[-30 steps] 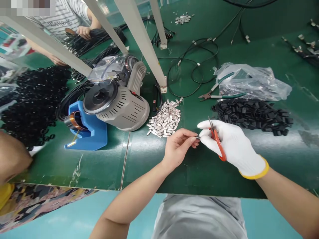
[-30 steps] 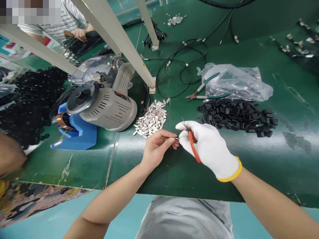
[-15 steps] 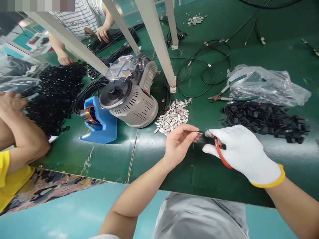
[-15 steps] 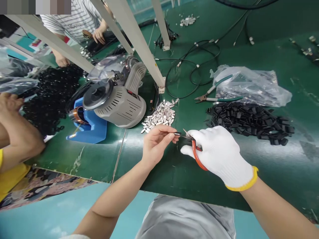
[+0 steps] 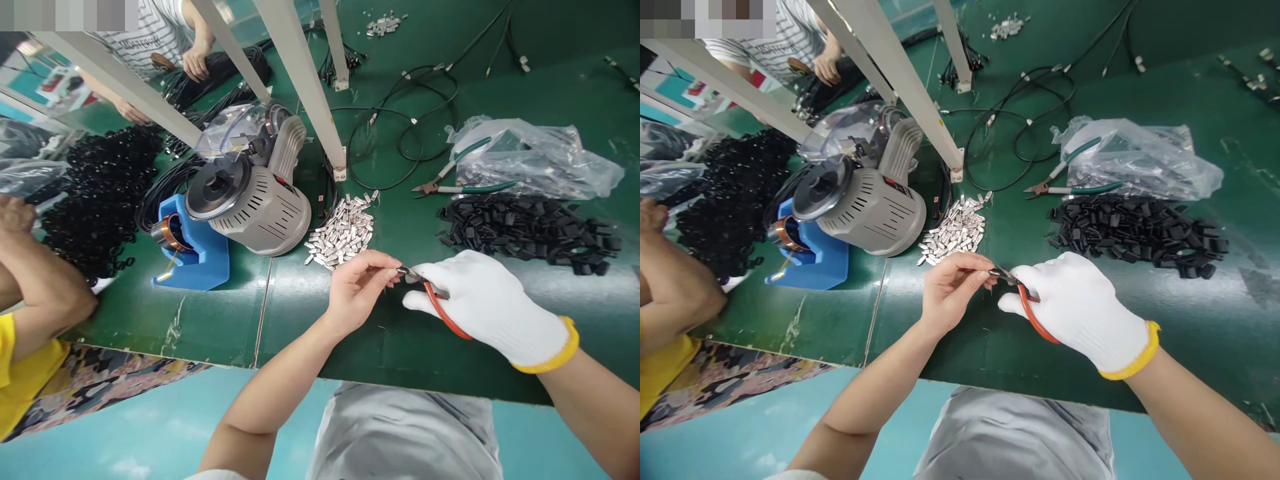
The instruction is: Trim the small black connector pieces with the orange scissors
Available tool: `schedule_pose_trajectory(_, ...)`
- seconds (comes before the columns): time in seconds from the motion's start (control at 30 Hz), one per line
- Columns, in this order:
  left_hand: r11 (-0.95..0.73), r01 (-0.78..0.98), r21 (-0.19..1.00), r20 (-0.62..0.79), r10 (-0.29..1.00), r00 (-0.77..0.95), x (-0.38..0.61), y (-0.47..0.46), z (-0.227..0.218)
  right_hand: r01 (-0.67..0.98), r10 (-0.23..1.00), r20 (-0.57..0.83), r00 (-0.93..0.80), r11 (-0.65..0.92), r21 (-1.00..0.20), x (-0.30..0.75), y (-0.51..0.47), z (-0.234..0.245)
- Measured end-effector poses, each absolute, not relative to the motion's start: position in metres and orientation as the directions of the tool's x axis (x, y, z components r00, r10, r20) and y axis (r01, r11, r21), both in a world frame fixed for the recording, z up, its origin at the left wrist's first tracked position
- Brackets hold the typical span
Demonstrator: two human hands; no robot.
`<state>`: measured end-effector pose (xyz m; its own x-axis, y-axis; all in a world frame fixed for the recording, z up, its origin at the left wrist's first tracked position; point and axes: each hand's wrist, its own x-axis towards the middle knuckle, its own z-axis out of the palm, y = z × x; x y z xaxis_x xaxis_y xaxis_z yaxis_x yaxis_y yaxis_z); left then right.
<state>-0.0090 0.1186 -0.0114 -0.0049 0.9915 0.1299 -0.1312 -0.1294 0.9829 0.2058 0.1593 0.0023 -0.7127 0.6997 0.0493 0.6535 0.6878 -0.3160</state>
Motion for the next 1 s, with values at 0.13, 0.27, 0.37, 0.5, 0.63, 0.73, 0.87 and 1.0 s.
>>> schedule_pose_trajectory(0.13, -0.145, -0.14, 0.98, 0.152, 0.987, 0.045, -0.009, 0.118, -0.011, 0.66, 0.708, 0.004, -0.706, 0.66, -0.36, 0.209, 0.158, 0.004)
schedule_pose_trajectory(0.27, -0.135, -0.161, 0.978, 0.151, 0.985, 0.086, -0.011, 0.12, -0.014, 0.69, 0.721, -0.1, -0.686, 0.601, -0.403, 0.21, 0.156, 0.007)
schedule_pose_trajectory(0.37, -0.139, -0.204, 0.969, 0.163, 0.98, 0.111, -0.011, 0.121, -0.016, 0.685, 0.71, -0.194, -0.677, 0.51, -0.52, 0.209, 0.157, 0.012)
schedule_pose_trajectory(0.5, -0.121, -0.255, 0.959, 0.159, 0.978, 0.135, -0.012, 0.122, -0.018, 0.63, 0.645, -0.338, -0.685, 0.292, -0.72, 0.208, 0.161, 0.021)
schedule_pose_trajectory(0.63, -0.048, -0.279, 0.959, 0.096, 0.982, 0.164, -0.014, 0.121, -0.016, 0.529, 0.514, -0.399, -0.759, 0.13, -0.838, 0.209, 0.164, 0.028)
schedule_pose_trajectory(0.73, -0.015, -0.312, 0.95, 0.078, 0.978, 0.191, -0.015, 0.12, -0.015, 0.443, 0.431, -0.431, -0.793, -0.078, -0.893, 0.208, 0.163, 0.027)
schedule_pose_trajectory(0.87, -0.029, -0.348, 0.937, 0.104, 0.974, 0.199, -0.016, 0.12, -0.014, 0.395, 0.381, -0.483, -0.789, -0.288, -0.872, 0.209, 0.161, 0.023)
schedule_pose_trajectory(1.0, -0.041, -0.322, 0.946, 0.108, 0.975, 0.194, -0.017, 0.12, -0.012, 0.309, 0.313, -0.433, -0.846, -0.375, -0.874, 0.211, 0.163, 0.024)
